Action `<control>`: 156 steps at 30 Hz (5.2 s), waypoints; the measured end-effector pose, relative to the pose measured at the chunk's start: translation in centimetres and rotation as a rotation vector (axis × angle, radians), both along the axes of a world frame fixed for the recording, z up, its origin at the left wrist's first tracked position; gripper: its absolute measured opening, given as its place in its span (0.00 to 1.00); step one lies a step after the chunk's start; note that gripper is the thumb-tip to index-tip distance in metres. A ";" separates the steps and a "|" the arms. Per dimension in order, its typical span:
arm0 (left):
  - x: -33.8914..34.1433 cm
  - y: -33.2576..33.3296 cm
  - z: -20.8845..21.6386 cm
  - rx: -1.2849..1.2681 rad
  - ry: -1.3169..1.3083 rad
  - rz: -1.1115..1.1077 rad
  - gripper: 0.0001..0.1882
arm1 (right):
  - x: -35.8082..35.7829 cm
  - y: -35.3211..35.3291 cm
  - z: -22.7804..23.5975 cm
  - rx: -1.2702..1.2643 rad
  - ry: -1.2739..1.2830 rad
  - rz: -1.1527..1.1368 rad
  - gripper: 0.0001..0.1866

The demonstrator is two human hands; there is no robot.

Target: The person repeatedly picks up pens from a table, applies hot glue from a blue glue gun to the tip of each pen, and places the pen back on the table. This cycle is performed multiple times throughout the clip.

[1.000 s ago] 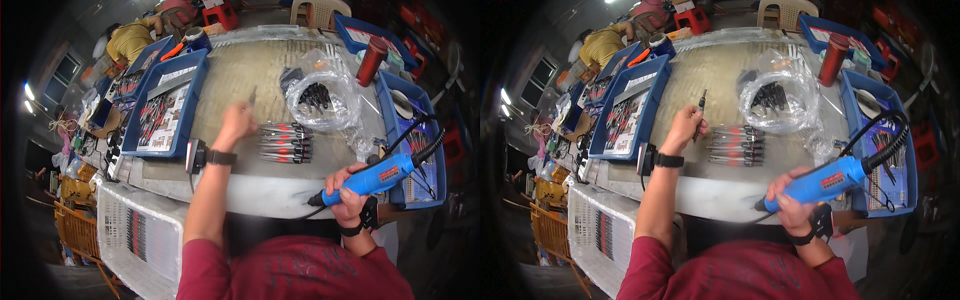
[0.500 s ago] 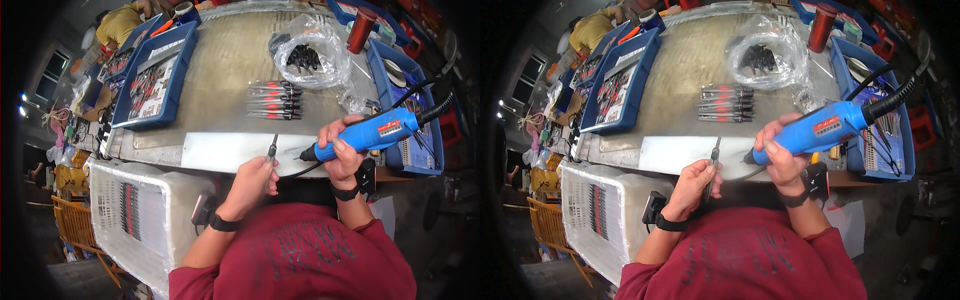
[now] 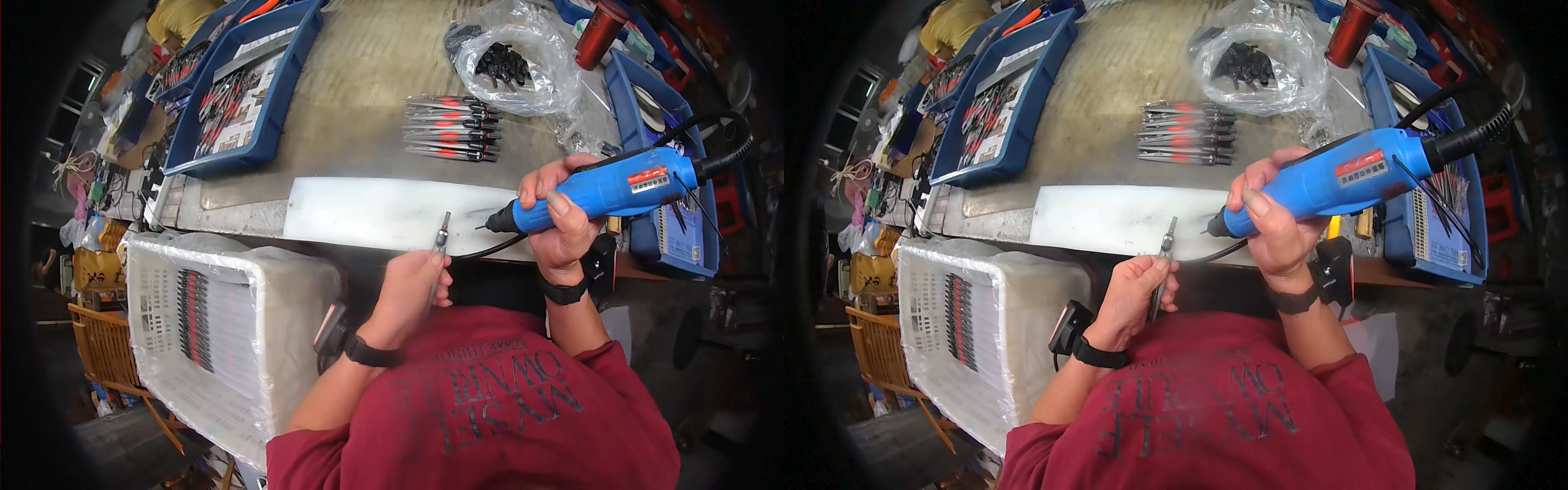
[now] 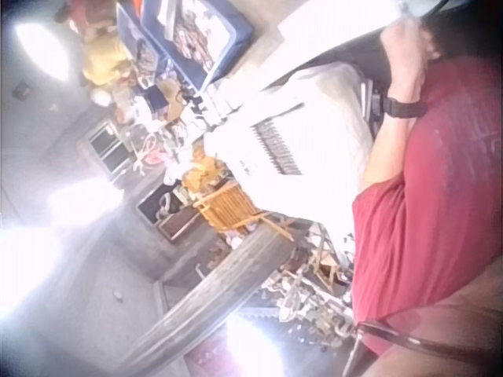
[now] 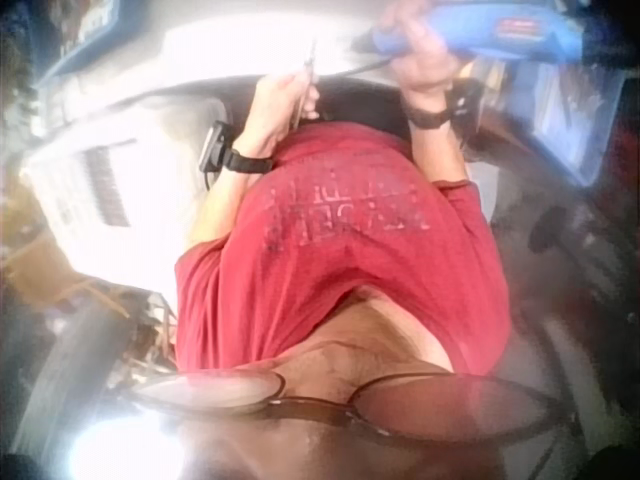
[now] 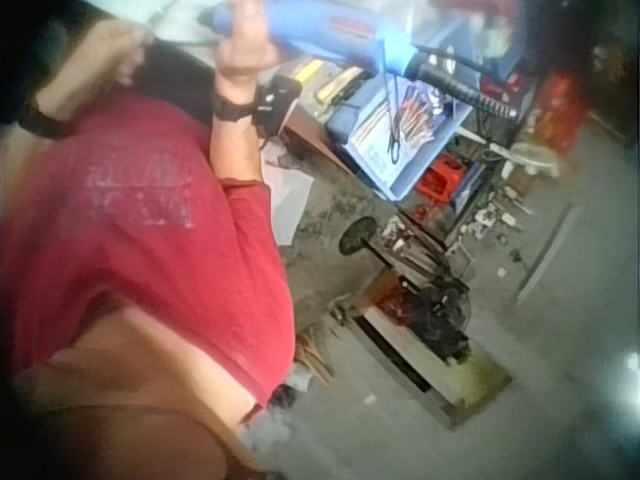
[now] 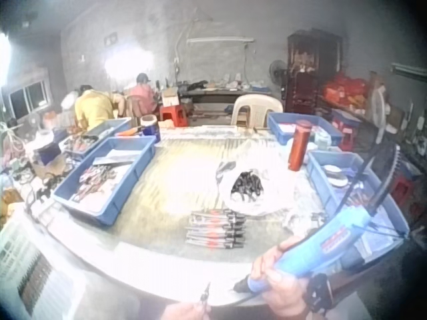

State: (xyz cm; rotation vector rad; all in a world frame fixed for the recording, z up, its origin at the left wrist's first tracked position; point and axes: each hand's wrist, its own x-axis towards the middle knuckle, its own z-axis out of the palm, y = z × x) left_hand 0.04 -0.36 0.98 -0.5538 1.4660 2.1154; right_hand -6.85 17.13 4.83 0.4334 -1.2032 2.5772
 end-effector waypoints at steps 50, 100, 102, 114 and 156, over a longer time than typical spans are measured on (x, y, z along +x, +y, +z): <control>0.2 -0.5 -1.2 0.144 -0.038 0.052 0.10 | 0.1 -0.9 0.3 0.059 0.013 0.034 0.26; -0.2 0.1 -1.1 0.037 0.000 0.045 0.11 | -0.3 -4.4 0.3 0.257 -0.003 0.198 0.28; -0.2 0.1 -1.1 0.035 0.004 0.044 0.11 | -0.3 -4.5 0.3 0.262 -0.009 0.198 0.27; -0.3 0.1 -0.9 0.019 -0.006 0.031 0.11 | -0.9 -4.4 -0.2 0.602 0.180 0.176 0.21; -0.3 0.4 -1.0 -0.034 0.014 0.050 0.12 | -1.1 -5.6 0.1 0.549 0.138 0.159 0.28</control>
